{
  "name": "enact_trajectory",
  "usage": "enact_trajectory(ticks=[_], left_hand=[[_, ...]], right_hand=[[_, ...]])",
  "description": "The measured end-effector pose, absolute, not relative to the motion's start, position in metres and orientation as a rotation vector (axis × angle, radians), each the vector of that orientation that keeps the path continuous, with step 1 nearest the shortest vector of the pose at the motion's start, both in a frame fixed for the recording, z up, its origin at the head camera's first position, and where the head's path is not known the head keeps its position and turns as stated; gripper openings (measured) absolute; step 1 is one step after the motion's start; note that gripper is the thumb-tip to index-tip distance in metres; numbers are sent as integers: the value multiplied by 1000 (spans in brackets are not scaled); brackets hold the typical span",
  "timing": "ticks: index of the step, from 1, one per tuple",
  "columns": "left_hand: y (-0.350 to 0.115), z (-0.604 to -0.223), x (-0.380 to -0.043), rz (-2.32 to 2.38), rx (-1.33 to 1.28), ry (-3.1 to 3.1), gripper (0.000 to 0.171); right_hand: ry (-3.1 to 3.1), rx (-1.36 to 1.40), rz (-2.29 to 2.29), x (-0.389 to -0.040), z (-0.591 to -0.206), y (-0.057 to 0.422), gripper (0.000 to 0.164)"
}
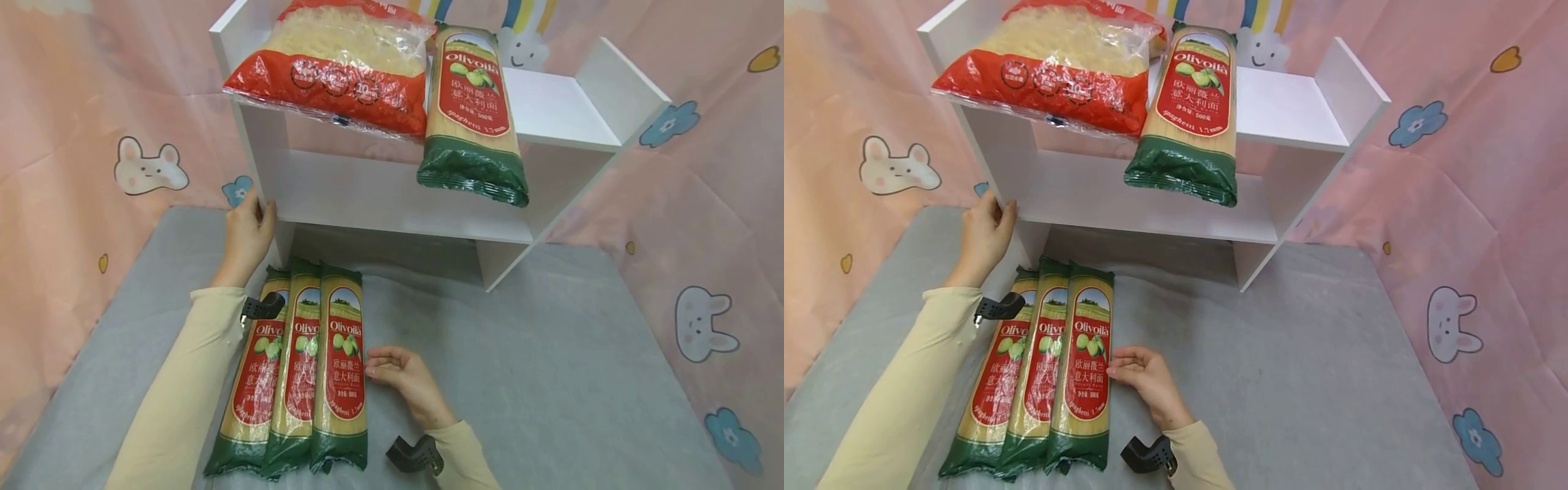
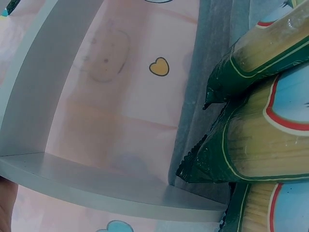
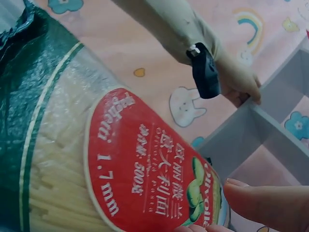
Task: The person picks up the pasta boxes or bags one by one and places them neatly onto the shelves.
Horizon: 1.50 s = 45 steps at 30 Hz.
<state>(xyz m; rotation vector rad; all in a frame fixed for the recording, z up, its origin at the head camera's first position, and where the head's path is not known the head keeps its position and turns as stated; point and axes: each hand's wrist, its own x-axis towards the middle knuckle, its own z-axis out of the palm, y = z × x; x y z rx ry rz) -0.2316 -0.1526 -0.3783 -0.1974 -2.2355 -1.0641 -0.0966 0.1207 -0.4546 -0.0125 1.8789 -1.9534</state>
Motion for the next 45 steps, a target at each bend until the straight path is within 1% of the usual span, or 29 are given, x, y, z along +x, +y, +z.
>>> enact_trajectory(ticks=[29, 39, 45], left_hand=[[-151, -377, -232, -1063, -200, -2234, 9], [-151, -378, -232, -1073, -199, -2217, 10], [-150, -378, -231, -1066, -194, -2218, 9]], right_hand=[[1978, 18, -1859, -97, -462, 117, 41], [2121, -12, -1734, -96, -463, 112, 44], [2239, -44, -1598, -97, -460, 106, 38]])
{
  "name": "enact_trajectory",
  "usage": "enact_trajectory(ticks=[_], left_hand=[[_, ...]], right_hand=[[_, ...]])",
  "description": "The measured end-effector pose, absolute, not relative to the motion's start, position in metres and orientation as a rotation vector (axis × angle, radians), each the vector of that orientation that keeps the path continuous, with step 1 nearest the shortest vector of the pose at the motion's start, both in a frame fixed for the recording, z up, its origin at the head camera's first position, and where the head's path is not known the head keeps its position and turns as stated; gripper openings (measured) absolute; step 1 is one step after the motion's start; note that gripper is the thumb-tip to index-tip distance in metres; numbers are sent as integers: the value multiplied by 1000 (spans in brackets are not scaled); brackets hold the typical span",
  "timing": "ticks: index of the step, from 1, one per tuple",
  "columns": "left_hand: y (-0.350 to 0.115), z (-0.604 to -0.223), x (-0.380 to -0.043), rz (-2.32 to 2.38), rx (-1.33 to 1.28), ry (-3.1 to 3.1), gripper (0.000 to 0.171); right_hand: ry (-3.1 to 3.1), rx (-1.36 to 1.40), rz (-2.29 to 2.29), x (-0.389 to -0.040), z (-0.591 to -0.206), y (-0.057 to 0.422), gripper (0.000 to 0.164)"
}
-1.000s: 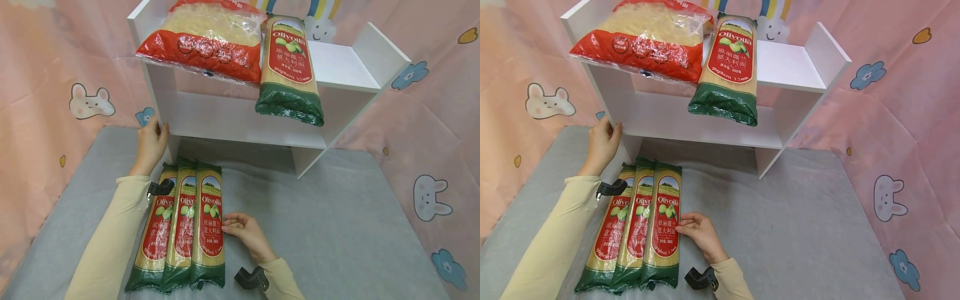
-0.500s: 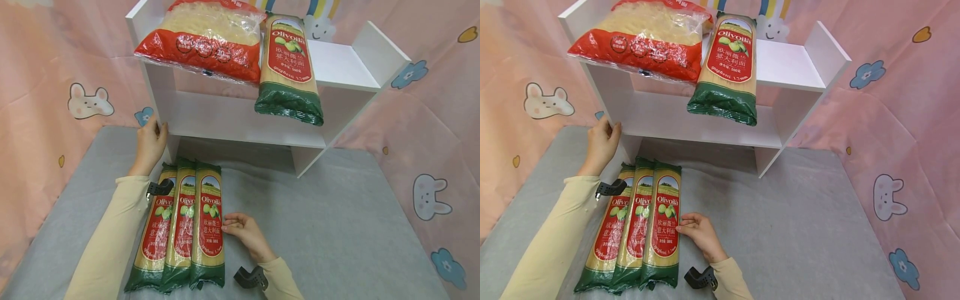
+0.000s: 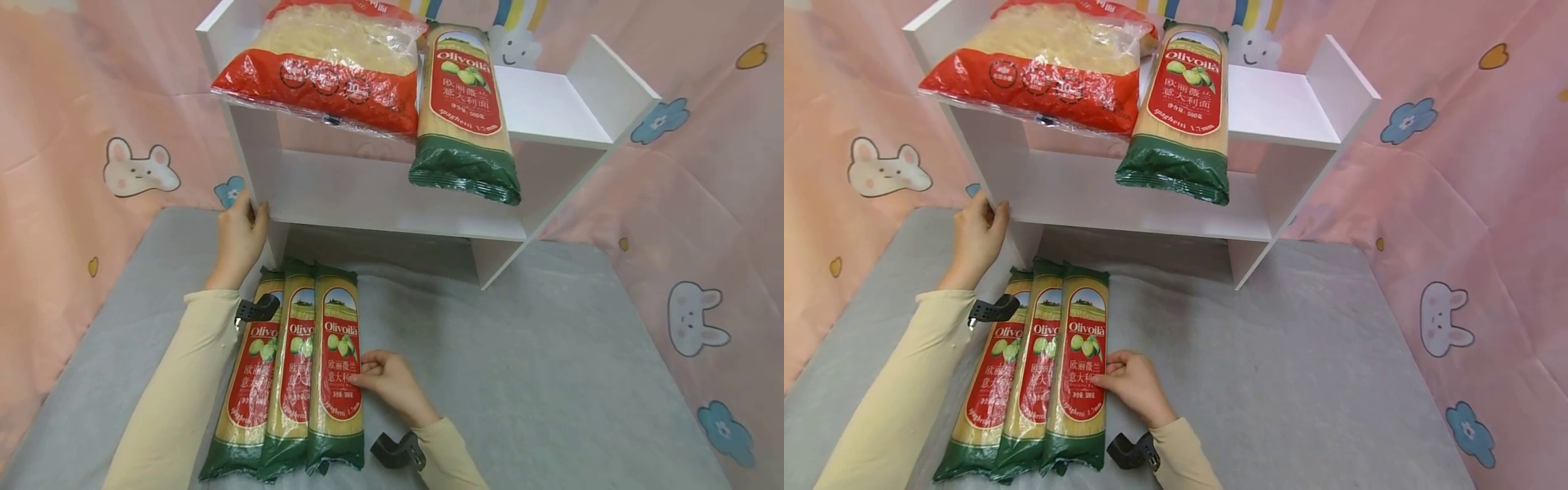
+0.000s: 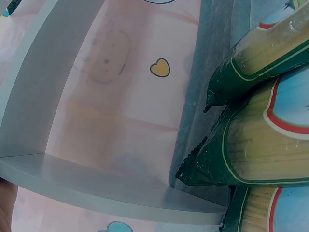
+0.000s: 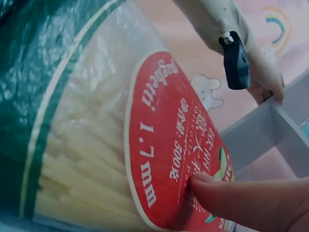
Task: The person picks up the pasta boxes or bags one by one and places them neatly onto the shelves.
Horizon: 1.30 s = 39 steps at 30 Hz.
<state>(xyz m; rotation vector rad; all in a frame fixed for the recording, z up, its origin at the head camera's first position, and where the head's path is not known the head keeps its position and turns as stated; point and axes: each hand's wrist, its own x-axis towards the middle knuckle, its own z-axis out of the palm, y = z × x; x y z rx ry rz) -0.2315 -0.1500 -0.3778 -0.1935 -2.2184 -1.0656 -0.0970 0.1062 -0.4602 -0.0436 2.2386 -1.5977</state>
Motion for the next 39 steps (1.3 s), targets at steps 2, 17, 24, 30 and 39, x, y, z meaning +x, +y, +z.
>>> enact_trajectory(ticks=[2, 17, 24, 30, 39], left_hand=[[-150, -378, -231, -1061, -192, -2219, 9], [-152, -379, -231, -1079, -156, -2240, 12], [-152, -379, -232, -1074, -154, -2244, 12], [-151, -379, -232, -1073, -161, -2236, 11], [-152, -380, -233, -1069, -180, -2218, 10]], right_hand=[[2268, -62, -1557, -97, -461, 104, 35], [2329, -69, -1515, -92, -461, 99, 38], [2019, -3, -1773, -89, -457, 97, 39], [1770, 2, -1946, -89, -460, 100, 36], [1736, 105, -2048, -92, -469, 98, 34]])
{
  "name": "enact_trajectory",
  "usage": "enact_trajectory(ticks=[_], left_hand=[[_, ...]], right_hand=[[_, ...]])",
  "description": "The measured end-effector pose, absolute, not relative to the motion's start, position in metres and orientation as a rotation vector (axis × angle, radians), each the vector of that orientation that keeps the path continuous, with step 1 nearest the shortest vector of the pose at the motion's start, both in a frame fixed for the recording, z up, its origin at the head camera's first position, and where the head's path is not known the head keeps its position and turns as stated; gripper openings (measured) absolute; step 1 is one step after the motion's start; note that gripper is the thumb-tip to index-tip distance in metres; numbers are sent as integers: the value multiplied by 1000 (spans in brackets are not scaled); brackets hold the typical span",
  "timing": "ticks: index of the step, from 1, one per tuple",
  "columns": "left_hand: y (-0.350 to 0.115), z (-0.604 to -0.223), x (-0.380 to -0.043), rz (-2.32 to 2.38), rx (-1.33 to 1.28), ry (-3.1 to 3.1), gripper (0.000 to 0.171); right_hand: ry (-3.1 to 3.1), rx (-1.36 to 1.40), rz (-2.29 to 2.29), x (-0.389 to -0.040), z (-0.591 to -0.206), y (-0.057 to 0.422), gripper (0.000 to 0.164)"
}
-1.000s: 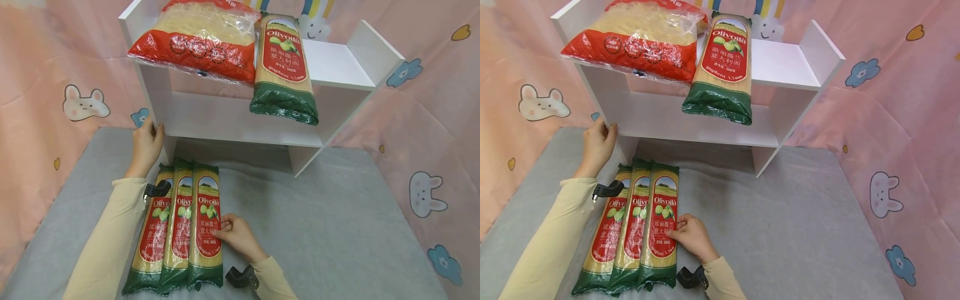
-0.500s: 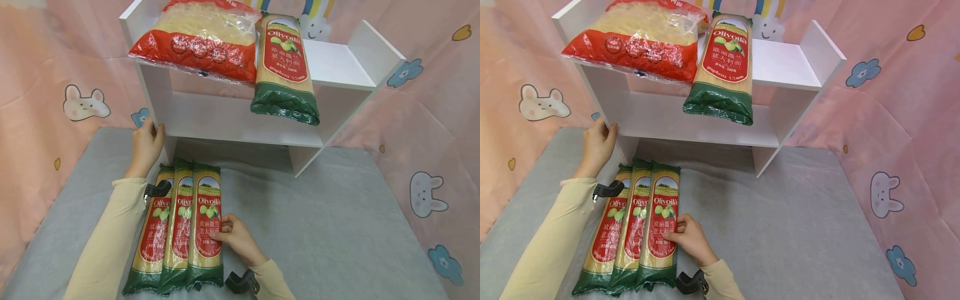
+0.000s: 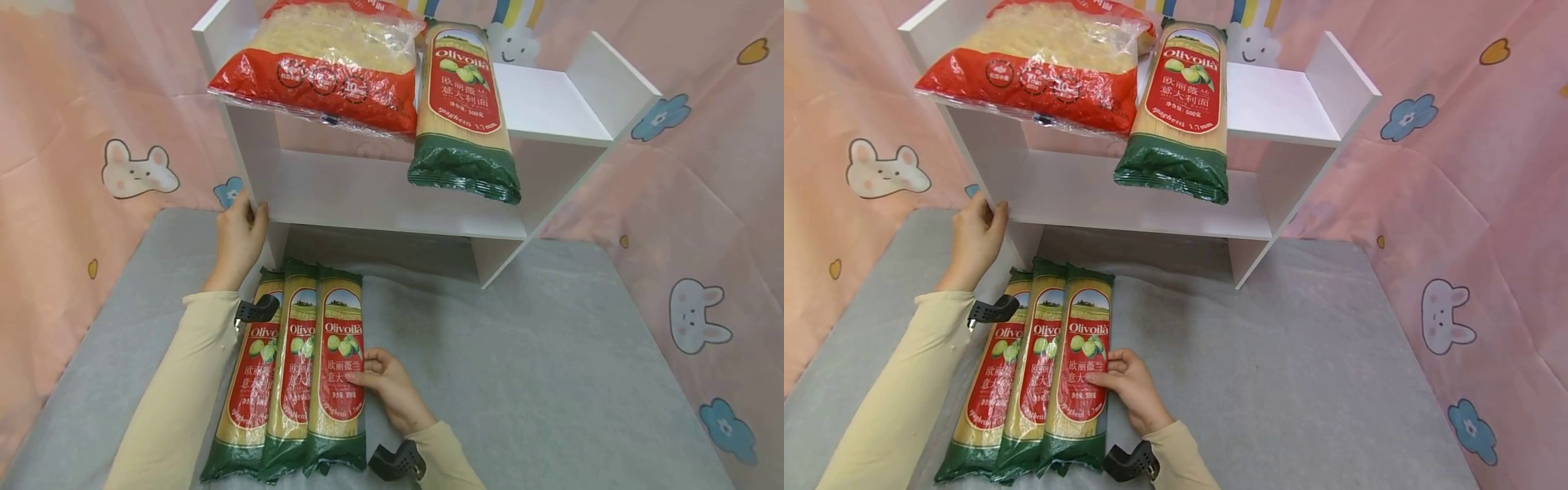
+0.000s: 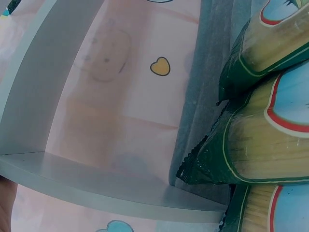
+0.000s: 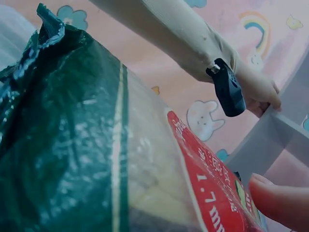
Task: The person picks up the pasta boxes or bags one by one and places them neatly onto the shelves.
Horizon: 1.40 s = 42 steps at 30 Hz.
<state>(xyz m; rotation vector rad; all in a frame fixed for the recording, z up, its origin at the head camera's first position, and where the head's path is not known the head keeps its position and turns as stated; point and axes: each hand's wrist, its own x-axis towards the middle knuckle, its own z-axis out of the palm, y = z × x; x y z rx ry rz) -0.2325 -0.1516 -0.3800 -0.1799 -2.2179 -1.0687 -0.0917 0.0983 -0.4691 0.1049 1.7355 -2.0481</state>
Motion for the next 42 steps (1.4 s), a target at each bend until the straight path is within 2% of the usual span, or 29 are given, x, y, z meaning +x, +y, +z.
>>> enact_trajectory(ticks=[8, 20, 34, 42], left_hand=[[-152, -380, -233, -1061, -183, -2233, 11], [-152, -380, -233, -1069, -178, -2236, 10], [-152, -380, -232, -1060, -175, -2246, 10], [-152, -381, -233, -1078, -174, -2220, 11]], right_hand=[[1688, 145, -2054, -94, -469, 100, 39], [1631, -39, -1981, -91, -467, 99, 50], [1647, 83, -2137, -88, -476, 97, 53], [1765, 124, -2126, -93, -477, 102, 64]])
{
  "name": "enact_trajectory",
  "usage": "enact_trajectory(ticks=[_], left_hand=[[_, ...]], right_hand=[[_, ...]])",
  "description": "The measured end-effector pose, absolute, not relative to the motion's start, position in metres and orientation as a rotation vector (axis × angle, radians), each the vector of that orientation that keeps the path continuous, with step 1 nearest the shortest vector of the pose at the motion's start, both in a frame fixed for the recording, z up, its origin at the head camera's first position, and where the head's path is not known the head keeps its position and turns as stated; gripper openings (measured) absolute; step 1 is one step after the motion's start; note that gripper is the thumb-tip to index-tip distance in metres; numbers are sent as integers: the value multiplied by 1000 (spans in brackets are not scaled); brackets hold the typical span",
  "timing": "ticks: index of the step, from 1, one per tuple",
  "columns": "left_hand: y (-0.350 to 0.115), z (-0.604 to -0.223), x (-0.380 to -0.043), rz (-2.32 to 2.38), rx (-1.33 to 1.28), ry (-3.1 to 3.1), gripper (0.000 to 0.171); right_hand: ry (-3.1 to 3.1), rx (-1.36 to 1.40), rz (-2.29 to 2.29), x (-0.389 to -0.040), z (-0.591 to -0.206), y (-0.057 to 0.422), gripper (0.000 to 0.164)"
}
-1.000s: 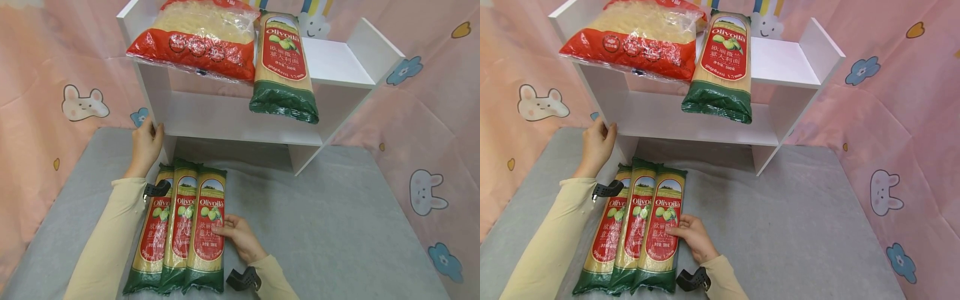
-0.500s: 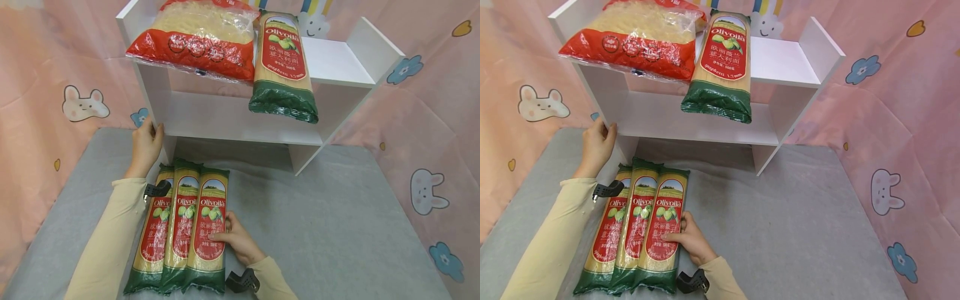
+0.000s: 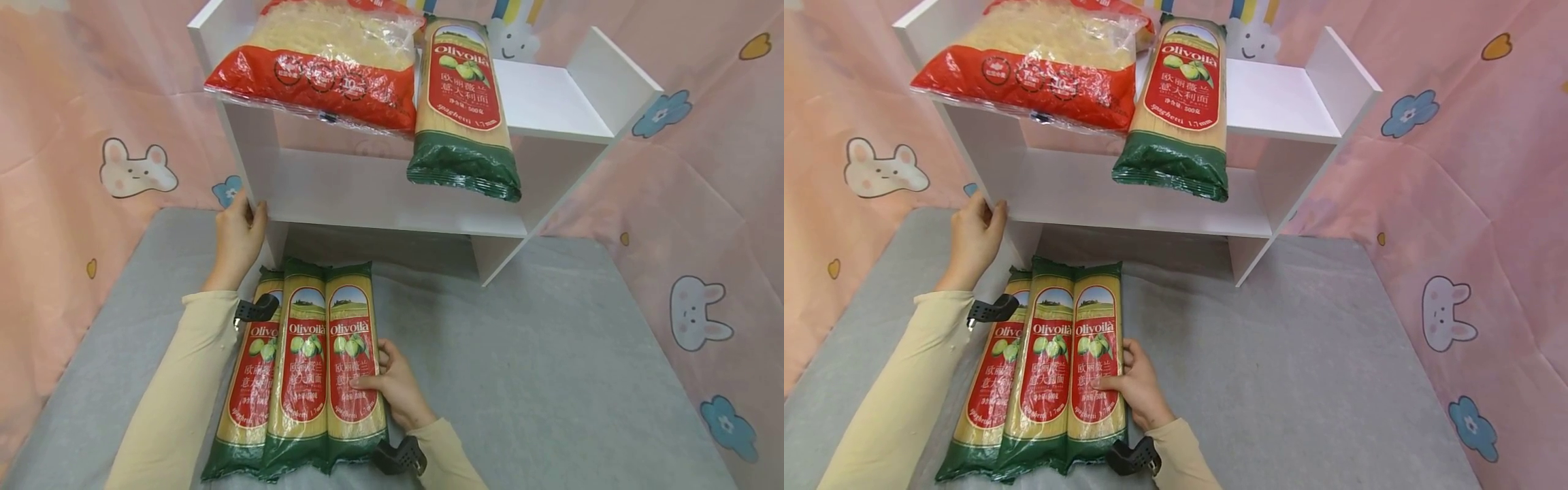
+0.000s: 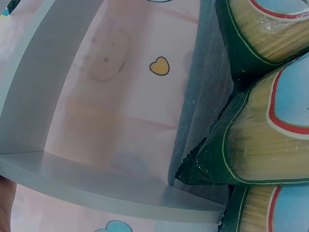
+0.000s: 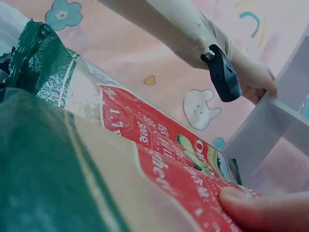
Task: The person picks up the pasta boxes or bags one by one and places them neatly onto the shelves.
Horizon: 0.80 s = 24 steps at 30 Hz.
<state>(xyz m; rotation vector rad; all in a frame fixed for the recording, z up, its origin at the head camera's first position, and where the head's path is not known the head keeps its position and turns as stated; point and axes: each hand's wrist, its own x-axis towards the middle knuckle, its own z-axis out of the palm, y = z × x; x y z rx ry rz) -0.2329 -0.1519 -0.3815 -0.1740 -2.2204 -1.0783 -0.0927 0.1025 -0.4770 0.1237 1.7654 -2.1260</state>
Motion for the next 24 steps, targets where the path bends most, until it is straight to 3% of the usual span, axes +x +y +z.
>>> enact_trajectory(ticks=[15, 24], left_hand=[[-152, -380, -232, -1089, -191, -2223, 13], [-152, -381, -233, -1067, -189, -2221, 10]], right_hand=[[1812, -50, -1950, -92, -469, 109, 68], [1849, 91, -2032, -86, -472, 106, 57]])
